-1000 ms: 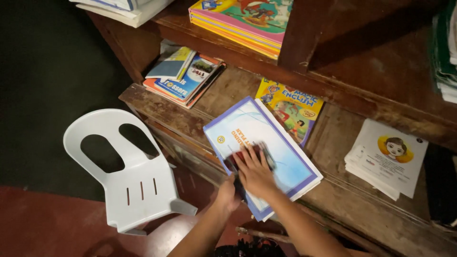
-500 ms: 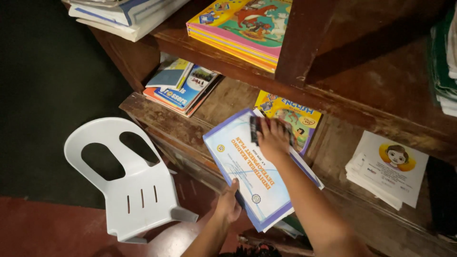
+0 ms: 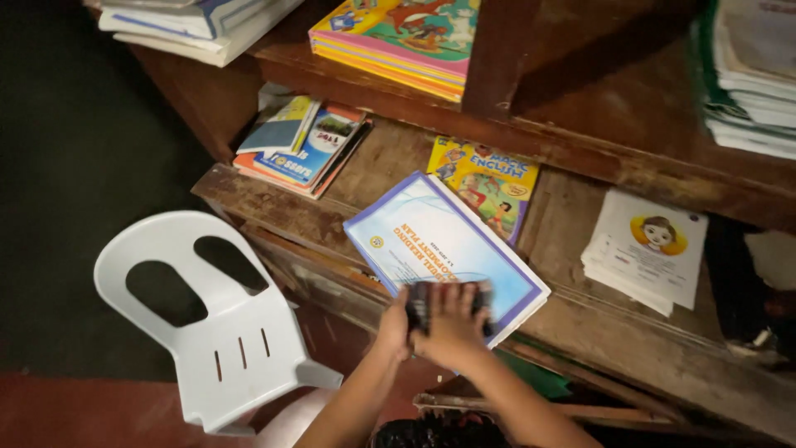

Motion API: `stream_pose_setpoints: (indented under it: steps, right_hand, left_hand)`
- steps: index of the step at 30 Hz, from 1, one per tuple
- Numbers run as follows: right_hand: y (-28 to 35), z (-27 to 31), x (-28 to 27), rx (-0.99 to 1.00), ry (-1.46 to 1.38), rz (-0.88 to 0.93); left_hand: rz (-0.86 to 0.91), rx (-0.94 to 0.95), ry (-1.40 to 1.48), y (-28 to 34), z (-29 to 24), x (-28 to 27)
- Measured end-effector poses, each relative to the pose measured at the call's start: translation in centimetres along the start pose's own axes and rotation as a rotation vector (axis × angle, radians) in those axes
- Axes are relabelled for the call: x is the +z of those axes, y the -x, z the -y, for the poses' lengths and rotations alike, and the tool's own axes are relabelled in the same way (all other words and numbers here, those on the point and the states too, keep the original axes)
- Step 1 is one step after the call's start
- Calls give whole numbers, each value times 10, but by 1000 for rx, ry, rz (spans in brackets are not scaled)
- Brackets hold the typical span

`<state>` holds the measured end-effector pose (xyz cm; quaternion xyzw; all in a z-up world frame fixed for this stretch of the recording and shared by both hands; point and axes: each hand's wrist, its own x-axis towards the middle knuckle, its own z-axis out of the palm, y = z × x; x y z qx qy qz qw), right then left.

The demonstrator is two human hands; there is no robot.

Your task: Cleaning and wiping down file folders and books on a shelf using a cloth.

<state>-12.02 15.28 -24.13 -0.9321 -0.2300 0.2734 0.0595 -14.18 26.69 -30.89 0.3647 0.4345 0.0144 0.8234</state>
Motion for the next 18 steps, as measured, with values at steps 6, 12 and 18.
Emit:
stream_pose_setpoints:
  steps: [6, 12, 18]
  right_hand:
    - [-63, 14, 73, 83, 283, -742]
    - [-72, -20, 30, -72, 163, -465]
    - [-31, -40, -103, -145, 69, -326]
  left_hand:
    - [198, 87, -54, 109, -66, 33]
    - [374, 160, -58, 111, -61, 25]
    - [475, 160, -20, 50, -26, 10]
